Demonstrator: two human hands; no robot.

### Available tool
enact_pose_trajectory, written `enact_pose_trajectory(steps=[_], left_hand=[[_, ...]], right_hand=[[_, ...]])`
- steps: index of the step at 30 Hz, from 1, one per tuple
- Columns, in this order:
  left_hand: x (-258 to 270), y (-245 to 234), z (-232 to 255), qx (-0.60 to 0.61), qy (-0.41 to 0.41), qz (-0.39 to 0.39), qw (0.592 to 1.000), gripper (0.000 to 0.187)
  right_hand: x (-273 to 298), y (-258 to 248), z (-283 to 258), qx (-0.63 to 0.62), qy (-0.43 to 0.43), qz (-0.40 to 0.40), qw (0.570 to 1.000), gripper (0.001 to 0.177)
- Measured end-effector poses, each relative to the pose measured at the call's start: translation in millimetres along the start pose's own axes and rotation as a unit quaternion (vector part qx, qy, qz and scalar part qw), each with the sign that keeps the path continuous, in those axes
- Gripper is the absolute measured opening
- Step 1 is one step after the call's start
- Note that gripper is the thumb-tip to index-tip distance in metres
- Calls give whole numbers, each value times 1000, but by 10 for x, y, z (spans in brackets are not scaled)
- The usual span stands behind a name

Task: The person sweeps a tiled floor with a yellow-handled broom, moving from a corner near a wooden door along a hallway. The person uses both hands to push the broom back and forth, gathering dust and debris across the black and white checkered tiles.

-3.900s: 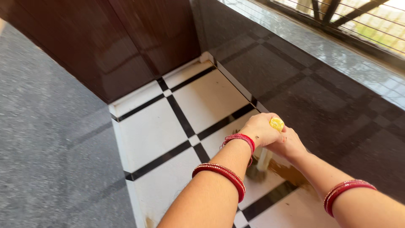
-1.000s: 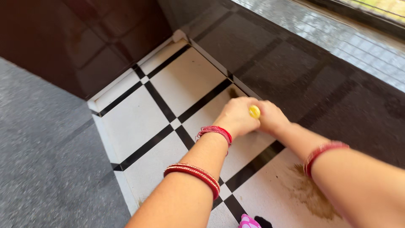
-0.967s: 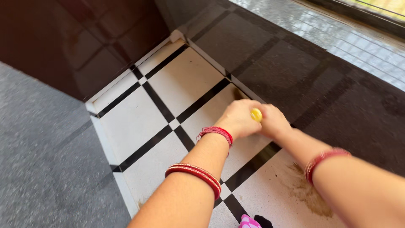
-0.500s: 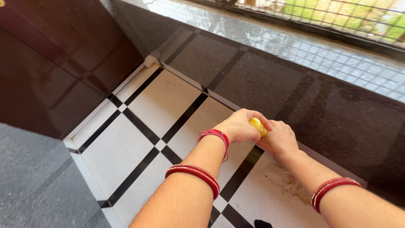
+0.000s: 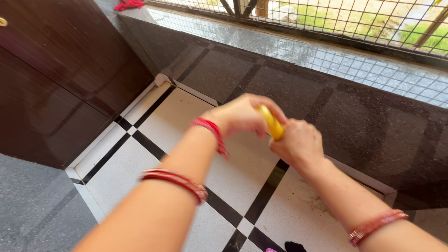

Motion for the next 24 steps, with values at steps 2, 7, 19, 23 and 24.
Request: enact_pose_trajectory(steps=[2, 7, 19, 23, 24], left_hand=[[254, -257, 317, 1, 34, 8, 999, 51], [1072, -678, 1152, 22, 135, -4, 991, 44], [1399, -775, 984, -295, 47, 204, 933, 36], [785, -412, 105, -170, 55, 165, 970, 35], [650, -308, -77, -141, 45, 155, 977, 36]], right_hand=[[63, -357, -222, -16, -22, 64, 998, 33], [199, -1216, -869, -85, -92, 160, 979, 34], [-418, -697, -1346, -281, -310, -25, 908, 22], [-722, 439, -887, -355, -361, -34, 862, 70], [-717, 672, -743, -414, -330, -55, 846, 85]])
Point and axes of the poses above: each hand's wrist, its own x-axis away from the middle knuckle, its own y-axis out of the palm, z = x × y, the point moved 2 cm from there along -x, towards the middle knuckle, and after that the axes turned 5 degrees about x, right-handed, at the moved point
